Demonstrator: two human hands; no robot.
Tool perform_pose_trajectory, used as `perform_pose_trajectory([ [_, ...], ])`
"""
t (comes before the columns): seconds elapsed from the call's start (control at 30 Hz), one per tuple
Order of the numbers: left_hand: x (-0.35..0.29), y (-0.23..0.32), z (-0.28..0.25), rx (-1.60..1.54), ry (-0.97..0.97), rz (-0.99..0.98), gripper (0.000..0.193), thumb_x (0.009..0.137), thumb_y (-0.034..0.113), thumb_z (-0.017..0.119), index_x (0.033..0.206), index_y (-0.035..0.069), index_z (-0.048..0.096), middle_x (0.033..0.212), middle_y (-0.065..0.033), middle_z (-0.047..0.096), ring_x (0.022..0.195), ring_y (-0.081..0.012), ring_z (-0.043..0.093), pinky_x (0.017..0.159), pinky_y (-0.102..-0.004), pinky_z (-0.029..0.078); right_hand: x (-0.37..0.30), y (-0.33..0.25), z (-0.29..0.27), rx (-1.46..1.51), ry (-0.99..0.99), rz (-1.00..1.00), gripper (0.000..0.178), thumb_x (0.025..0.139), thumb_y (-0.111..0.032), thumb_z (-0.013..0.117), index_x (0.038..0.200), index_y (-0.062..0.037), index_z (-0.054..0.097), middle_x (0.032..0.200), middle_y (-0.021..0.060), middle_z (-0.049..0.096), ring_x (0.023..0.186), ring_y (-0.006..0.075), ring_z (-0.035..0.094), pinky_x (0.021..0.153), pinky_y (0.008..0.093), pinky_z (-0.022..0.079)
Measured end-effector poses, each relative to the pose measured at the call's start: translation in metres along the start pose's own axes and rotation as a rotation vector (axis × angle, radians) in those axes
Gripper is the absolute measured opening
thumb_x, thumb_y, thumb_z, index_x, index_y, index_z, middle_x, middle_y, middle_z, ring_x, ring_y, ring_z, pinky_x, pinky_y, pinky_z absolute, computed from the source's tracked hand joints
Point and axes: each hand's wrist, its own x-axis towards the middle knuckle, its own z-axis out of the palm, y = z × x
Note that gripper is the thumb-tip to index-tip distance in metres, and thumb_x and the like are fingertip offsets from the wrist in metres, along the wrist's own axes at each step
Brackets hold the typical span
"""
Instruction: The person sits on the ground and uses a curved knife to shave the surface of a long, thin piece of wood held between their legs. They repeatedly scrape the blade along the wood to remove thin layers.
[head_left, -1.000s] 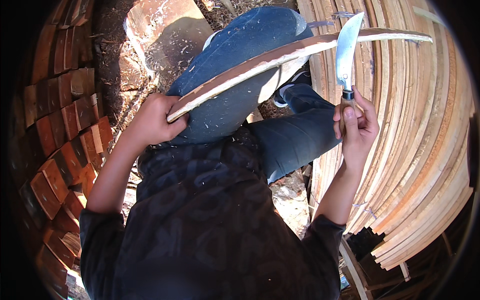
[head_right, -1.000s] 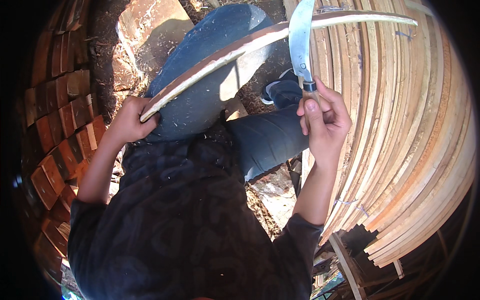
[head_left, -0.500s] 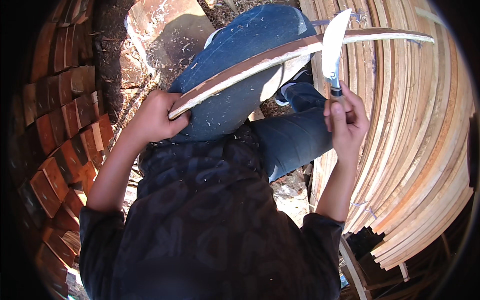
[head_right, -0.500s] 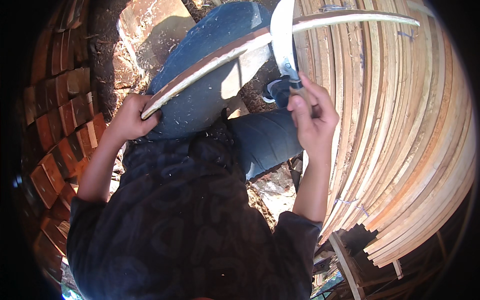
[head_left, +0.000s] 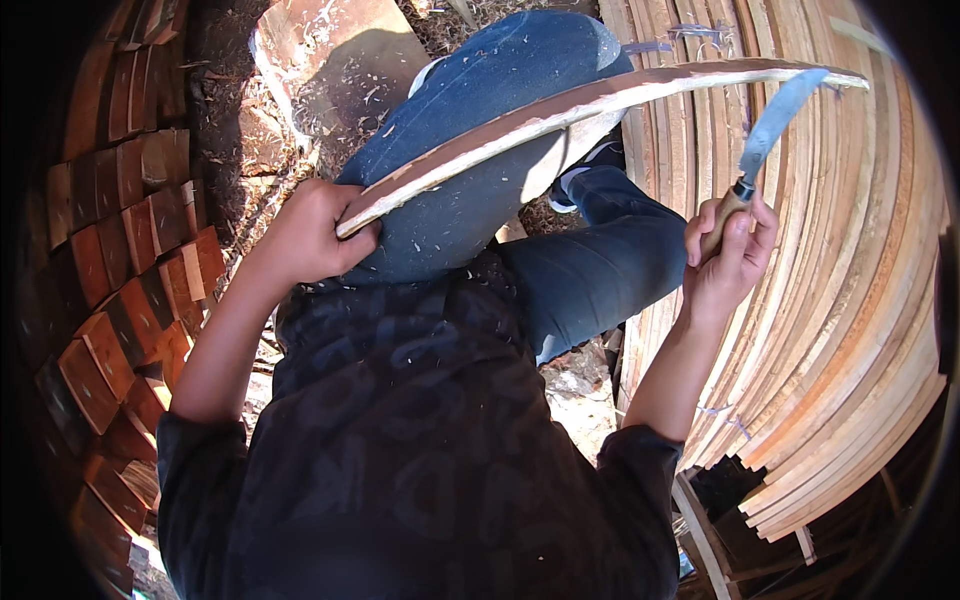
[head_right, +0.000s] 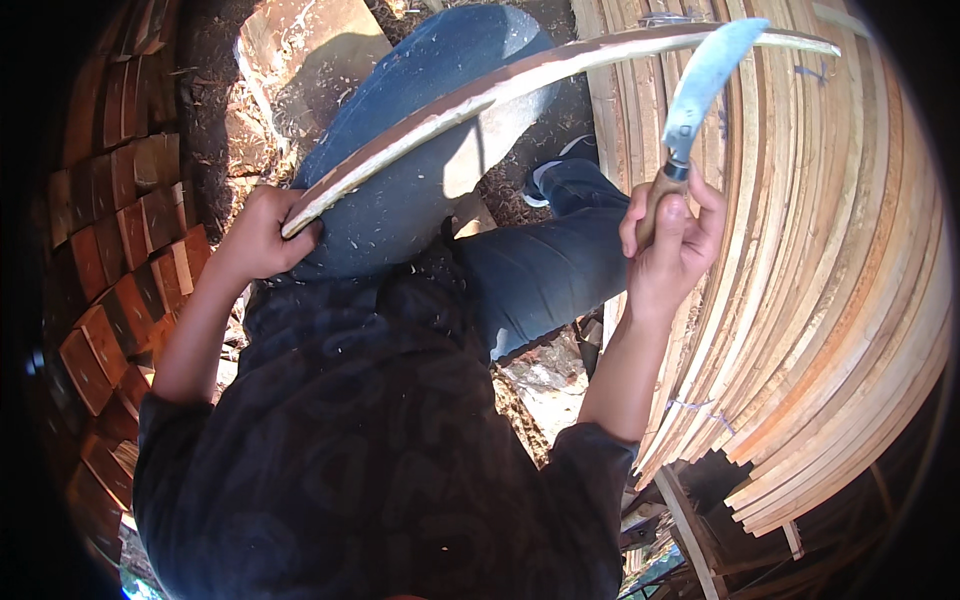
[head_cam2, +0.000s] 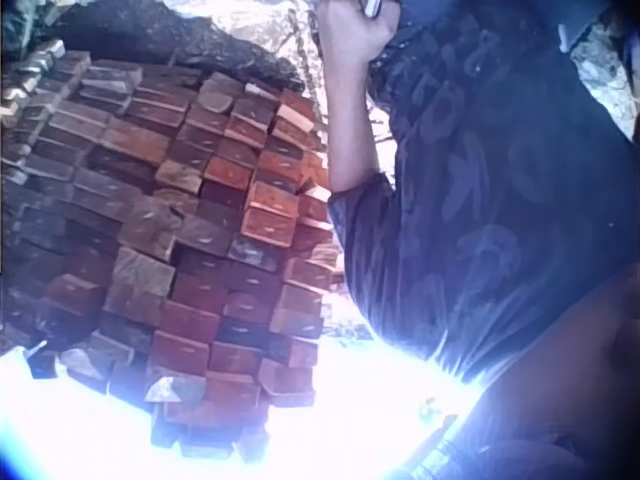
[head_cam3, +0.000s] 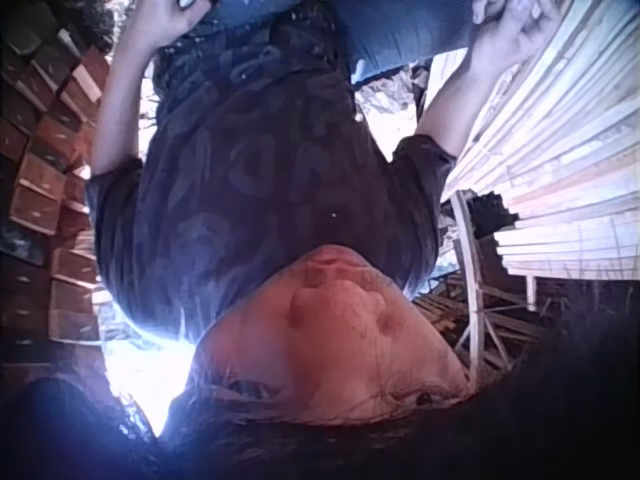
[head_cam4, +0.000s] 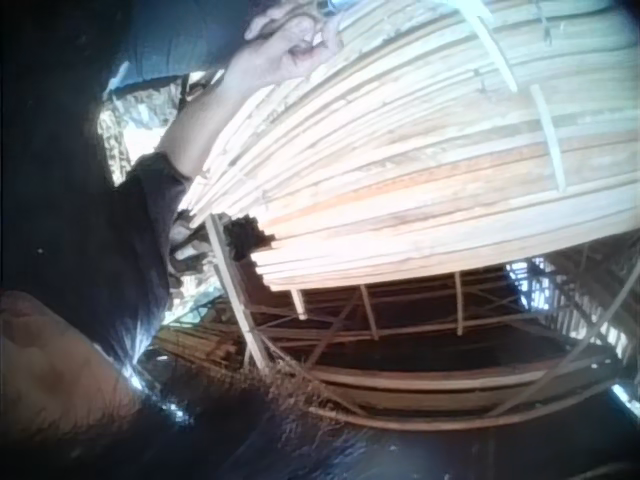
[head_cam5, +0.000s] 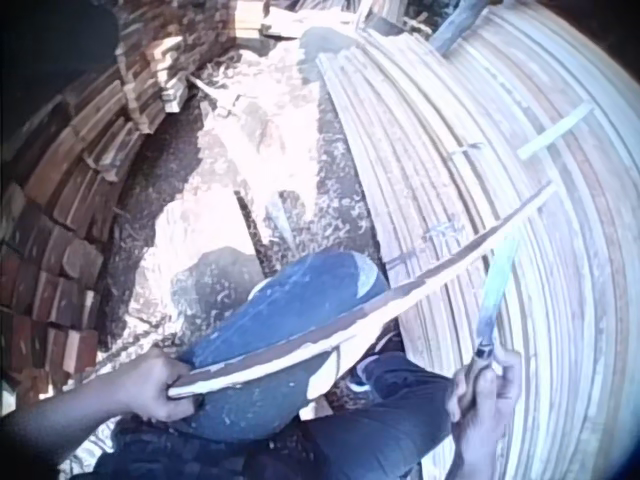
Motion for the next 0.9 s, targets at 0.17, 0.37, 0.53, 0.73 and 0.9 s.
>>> perform_pose_trajectory([
  [0.17,0.003,-0.003,0.0,0.031,0.002,0.031,0.017,0.067,0.014,0.062,0.067,-0.003,0.058,0.055,-0.0203,0.052,0.052,-0.0358,0.056,0.053,-0.0402,0.045,-0.02,0.013,0.009,-0.094,-0.271,0.114,0.03,0.092,-0.003,0.056,0.122,-0.0063,0.049,0.072,0.0104,0.06,0.049,0.0061,0.044,0.04,0.0189,0.033],
  [0.37,-0.001,0.001,0.002,-0.005,0.006,-0.009,0.018,0.068,0.014,0.062,0.068,-0.003,0.059,0.055,-0.0204,0.052,0.051,-0.035,0.056,0.052,-0.0397,0.044,0.004,0.005,0.003,0.058,0.218,0.023,0.029,0.094,-0.006,0.054,0.122,-0.0084,0.051,0.072,0.0099,0.059,0.048,0.0056,0.043,0.041,0.0172,0.032],
  [0.53,-0.001,-0.001,0.001,0.008,0.004,0.0,0.018,0.069,0.015,0.062,0.069,-0.003,0.059,0.055,-0.0201,0.052,0.051,-0.0346,0.056,0.053,-0.0398,0.044,0.001,0.003,-0.005,-0.099,-0.194,0.075,0.029,0.093,-0.004,0.056,0.122,-0.0064,0.051,0.073,0.0103,0.06,0.049,0.0073,0.045,0.041,0.018,0.033],
  [0.73,0.003,0.002,-0.002,0.012,-0.01,0.01,0.017,0.068,0.014,0.063,0.068,-0.003,0.059,0.056,-0.0204,0.053,0.052,-0.0348,0.056,0.053,-0.0394,0.045,-0.013,0.018,0.011,-0.046,-0.38,0.152,0.032,0.093,-0.003,0.055,0.124,-0.0065,0.048,0.076,0.0092,0.06,0.054,0.0072,0.049,0.042,0.0183,0.034],
  [0.9,-0.001,0.0,0.001,0.0,0.018,-0.001,0.018,0.068,0.015,0.062,0.067,-0.003,0.058,0.055,-0.0205,0.052,0.051,-0.0347,0.056,0.052,-0.0392,0.044,0.008,0.005,0.006,0.072,0.063,-0.005,0.027,0.097,-0.011,0.05,0.124,-0.0071,0.047,0.078,0.0114,0.061,0.053,0.0082,0.046,0.04,0.019,0.034],
])
